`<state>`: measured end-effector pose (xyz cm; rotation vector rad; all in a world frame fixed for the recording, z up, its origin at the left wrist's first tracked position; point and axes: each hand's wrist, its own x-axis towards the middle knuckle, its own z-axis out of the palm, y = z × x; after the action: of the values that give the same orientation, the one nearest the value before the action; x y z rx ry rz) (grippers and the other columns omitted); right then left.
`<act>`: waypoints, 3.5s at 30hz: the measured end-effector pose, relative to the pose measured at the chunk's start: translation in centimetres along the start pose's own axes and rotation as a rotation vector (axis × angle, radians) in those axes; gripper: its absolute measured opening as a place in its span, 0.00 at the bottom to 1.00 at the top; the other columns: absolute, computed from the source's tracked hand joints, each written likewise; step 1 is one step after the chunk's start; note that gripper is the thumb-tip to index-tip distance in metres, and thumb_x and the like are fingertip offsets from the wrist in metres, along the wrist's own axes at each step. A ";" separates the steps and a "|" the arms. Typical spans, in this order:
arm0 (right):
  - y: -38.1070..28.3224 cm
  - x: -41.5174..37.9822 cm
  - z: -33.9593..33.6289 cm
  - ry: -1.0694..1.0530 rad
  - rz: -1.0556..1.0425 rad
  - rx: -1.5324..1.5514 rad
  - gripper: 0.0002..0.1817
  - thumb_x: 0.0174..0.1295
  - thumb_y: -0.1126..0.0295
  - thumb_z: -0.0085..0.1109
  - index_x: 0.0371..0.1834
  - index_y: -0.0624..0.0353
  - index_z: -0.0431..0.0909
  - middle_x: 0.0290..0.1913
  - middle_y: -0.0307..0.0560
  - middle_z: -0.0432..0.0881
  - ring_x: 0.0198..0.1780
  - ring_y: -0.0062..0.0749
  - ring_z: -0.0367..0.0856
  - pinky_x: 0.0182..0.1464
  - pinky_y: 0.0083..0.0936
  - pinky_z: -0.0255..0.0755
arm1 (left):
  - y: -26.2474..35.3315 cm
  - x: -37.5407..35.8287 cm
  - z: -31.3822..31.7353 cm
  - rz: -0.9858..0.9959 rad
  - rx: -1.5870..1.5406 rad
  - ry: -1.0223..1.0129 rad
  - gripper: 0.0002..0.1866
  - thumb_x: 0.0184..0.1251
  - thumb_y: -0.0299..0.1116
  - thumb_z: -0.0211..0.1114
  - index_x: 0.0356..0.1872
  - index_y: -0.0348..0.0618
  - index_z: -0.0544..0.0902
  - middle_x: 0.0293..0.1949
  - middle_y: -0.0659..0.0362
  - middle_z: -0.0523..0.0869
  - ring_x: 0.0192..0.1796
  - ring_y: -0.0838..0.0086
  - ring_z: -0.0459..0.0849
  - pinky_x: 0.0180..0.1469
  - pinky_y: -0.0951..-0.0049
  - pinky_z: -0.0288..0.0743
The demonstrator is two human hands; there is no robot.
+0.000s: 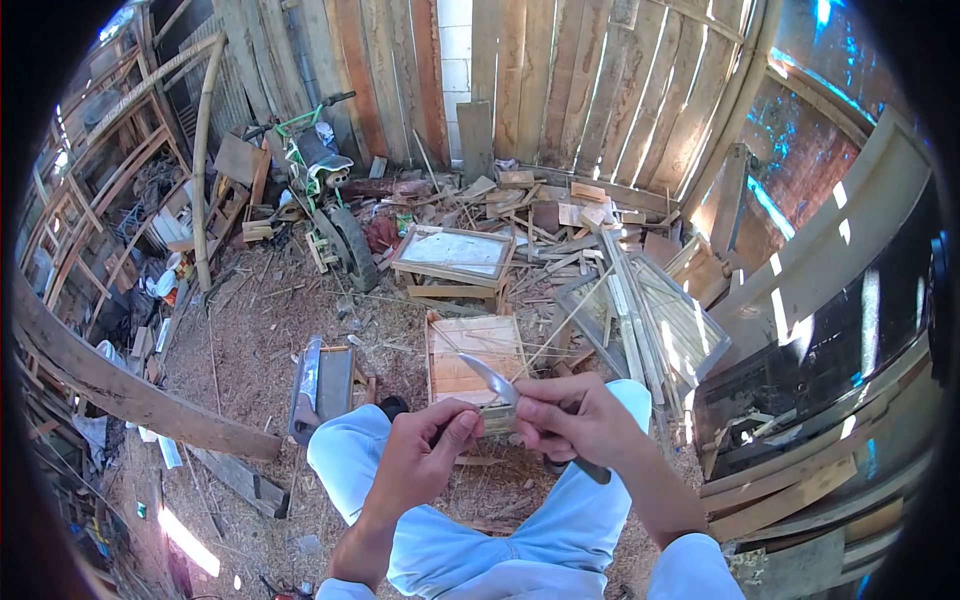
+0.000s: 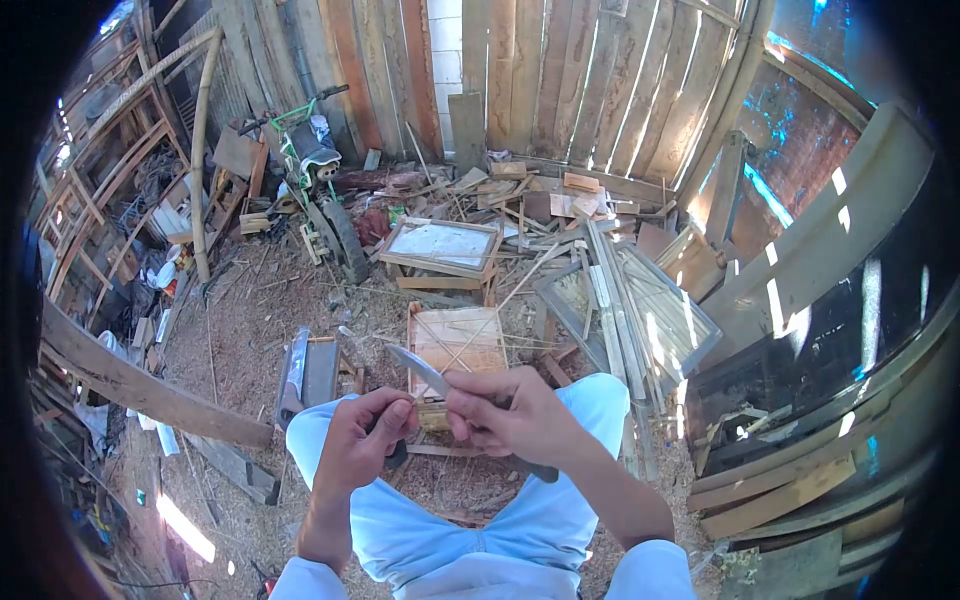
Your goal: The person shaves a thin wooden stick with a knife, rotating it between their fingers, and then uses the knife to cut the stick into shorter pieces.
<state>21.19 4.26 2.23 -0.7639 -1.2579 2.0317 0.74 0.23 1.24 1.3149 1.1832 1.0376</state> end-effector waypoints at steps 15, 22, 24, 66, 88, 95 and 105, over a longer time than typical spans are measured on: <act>-0.9 -0.4 -0.5 0.032 -0.088 -0.062 0.17 0.68 0.70 0.51 0.58 0.63 0.73 0.25 0.37 0.74 0.19 0.12 0.61 0.17 0.10 0.55 | -1.1 -0.3 -0.4 0.041 -0.050 -0.019 0.11 0.71 0.34 0.56 0.35 0.37 0.79 0.25 0.69 0.78 0.23 0.91 0.66 0.21 0.87 0.56; -4.4 -1.0 -2.9 0.232 -0.171 -0.088 0.18 0.67 0.71 0.52 0.58 0.66 0.72 0.23 0.37 0.72 0.16 0.10 0.60 0.16 0.09 0.51 | -1.0 -0.9 -1.7 -0.087 -0.122 -0.107 0.10 0.72 0.32 0.55 0.36 0.35 0.80 0.27 0.67 0.78 0.28 0.88 0.70 0.28 0.86 0.63; -5.1 -1.3 -3.8 0.324 -0.261 -0.045 0.18 0.67 0.71 0.51 0.58 0.67 0.72 0.22 0.35 0.70 0.16 0.10 0.59 0.15 0.09 0.50 | -1.7 -1.2 -1.9 -0.088 -0.130 -0.110 0.10 0.72 0.32 0.55 0.36 0.35 0.80 0.27 0.67 0.78 0.28 0.88 0.71 0.28 0.86 0.64; -7.1 -2.5 -6.9 0.575 -0.445 -0.059 0.16 0.67 0.69 0.52 0.57 0.61 0.74 0.21 0.32 0.67 0.16 0.09 0.59 0.15 0.10 0.51 | -3.4 -1.0 -3.9 -0.153 -0.206 -0.113 0.12 0.73 0.35 0.53 0.33 0.40 0.78 0.21 0.70 0.71 0.20 0.90 0.62 0.20 0.86 0.52; 1.3 1.4 -0.3 0.169 -0.126 -0.198 0.14 0.69 0.70 0.50 0.54 0.65 0.75 0.27 0.38 0.76 0.18 0.11 0.63 0.17 0.11 0.57 | -2.3 0.3 0.1 0.103 0.091 0.064 0.09 0.71 0.31 0.55 0.37 0.35 0.80 0.23 0.66 0.77 0.24 0.87 0.68 0.25 0.83 0.61; 0.5 1.2 -0.8 -0.018 -0.033 -0.033 0.12 0.70 0.71 0.49 0.49 0.66 0.76 0.26 0.37 0.75 0.19 0.10 0.61 0.17 0.10 0.50 | -1.8 -0.1 0.1 -0.040 -0.237 -0.017 0.11 0.72 0.34 0.54 0.39 0.36 0.79 0.24 0.68 0.75 0.23 0.89 0.65 0.21 0.86 0.56; -0.6 0.3 -0.2 -0.012 -0.001 -0.074 0.16 0.69 0.72 0.50 0.57 0.66 0.74 0.25 0.38 0.75 0.18 0.11 0.61 0.17 0.12 0.51 | -0.8 -0.5 0.6 0.070 -0.063 -0.008 0.10 0.72 0.33 0.55 0.40 0.35 0.79 0.28 0.68 0.78 0.23 0.89 0.66 0.22 0.86 0.56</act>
<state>21.27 4.82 2.65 -0.7865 -1.3467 2.0005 1.15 -0.34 0.39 1.3174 1.0968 1.1106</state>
